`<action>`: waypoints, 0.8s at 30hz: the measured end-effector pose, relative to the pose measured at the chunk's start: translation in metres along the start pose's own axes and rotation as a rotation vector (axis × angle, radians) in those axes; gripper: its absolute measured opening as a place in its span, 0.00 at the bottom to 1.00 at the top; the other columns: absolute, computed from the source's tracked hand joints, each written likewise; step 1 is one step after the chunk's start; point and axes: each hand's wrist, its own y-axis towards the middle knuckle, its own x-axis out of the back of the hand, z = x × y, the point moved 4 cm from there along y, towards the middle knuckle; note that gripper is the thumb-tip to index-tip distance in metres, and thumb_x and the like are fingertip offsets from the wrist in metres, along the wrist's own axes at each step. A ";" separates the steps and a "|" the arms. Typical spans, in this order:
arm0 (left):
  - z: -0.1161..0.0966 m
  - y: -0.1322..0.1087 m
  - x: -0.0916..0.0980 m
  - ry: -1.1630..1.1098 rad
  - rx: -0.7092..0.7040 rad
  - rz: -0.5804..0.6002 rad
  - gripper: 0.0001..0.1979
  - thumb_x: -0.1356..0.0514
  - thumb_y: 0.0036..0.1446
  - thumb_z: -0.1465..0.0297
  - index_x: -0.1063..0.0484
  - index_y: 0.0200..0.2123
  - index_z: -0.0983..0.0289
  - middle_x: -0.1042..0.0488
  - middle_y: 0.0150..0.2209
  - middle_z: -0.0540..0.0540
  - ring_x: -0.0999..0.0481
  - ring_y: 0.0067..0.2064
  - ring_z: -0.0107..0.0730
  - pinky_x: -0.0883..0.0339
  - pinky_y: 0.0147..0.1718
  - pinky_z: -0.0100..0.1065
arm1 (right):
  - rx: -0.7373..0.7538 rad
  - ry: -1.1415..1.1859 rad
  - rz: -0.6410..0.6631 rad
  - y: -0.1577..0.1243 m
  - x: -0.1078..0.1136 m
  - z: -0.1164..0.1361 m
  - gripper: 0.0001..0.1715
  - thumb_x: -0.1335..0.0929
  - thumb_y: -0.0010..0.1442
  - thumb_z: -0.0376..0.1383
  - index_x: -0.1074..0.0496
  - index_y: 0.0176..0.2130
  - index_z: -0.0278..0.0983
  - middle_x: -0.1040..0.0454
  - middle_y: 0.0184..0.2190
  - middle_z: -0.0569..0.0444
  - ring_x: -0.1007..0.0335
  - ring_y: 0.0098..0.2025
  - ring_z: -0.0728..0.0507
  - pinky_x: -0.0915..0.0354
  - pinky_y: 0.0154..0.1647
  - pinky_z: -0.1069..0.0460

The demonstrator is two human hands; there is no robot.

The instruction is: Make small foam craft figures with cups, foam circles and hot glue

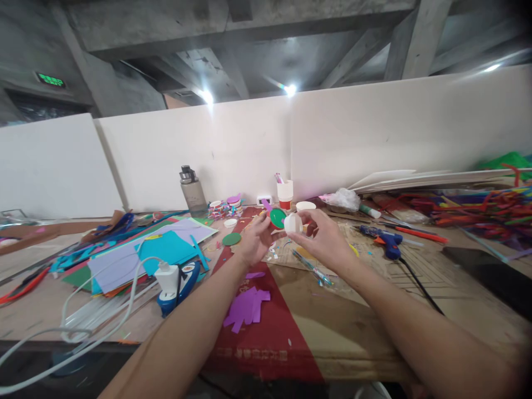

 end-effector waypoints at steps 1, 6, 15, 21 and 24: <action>-0.001 0.002 0.003 -0.023 -0.002 -0.032 0.10 0.37 0.56 0.67 0.25 0.41 0.64 0.22 0.38 0.55 0.23 0.39 0.32 0.29 0.40 0.34 | -0.015 -0.021 0.071 -0.001 -0.002 0.001 0.19 0.27 0.53 0.43 0.27 0.43 0.37 0.26 0.38 0.51 0.32 0.32 0.46 0.35 0.34 0.50; -0.006 0.006 0.016 -0.141 -0.002 -0.208 0.07 0.44 0.57 0.69 0.27 0.33 0.65 0.21 0.31 0.54 0.24 0.32 0.31 0.30 0.31 0.32 | -0.031 -0.153 0.466 -0.016 -0.025 0.001 0.13 0.26 0.51 0.43 0.25 0.34 0.38 0.25 0.28 0.55 0.32 0.28 0.46 0.42 0.27 0.53; -0.007 0.005 0.013 -0.112 0.052 -0.233 0.11 0.46 0.54 0.68 0.26 0.36 0.65 0.20 0.32 0.57 0.21 0.34 0.35 0.32 0.28 0.31 | 0.087 -0.210 0.594 -0.029 -0.041 -0.001 0.12 0.24 0.50 0.41 0.24 0.34 0.39 0.23 0.31 0.52 0.30 0.31 0.44 0.41 0.29 0.52; -0.009 0.006 0.015 -0.125 0.044 -0.269 0.11 0.46 0.55 0.67 0.27 0.35 0.66 0.20 0.31 0.58 0.21 0.33 0.37 0.34 0.25 0.30 | -0.035 -0.138 0.228 0.003 0.000 -0.010 0.13 0.35 0.63 0.40 0.22 0.35 0.38 0.21 0.31 0.53 0.31 0.30 0.46 0.39 0.32 0.52; -0.008 0.006 0.016 -0.151 0.045 -0.278 0.10 0.46 0.55 0.67 0.27 0.35 0.65 0.21 0.30 0.56 0.21 0.32 0.35 0.33 0.26 0.30 | -0.099 -0.317 0.091 0.014 0.020 -0.025 0.13 0.36 0.64 0.39 0.23 0.37 0.37 0.21 0.33 0.50 0.29 0.32 0.44 0.39 0.34 0.51</action>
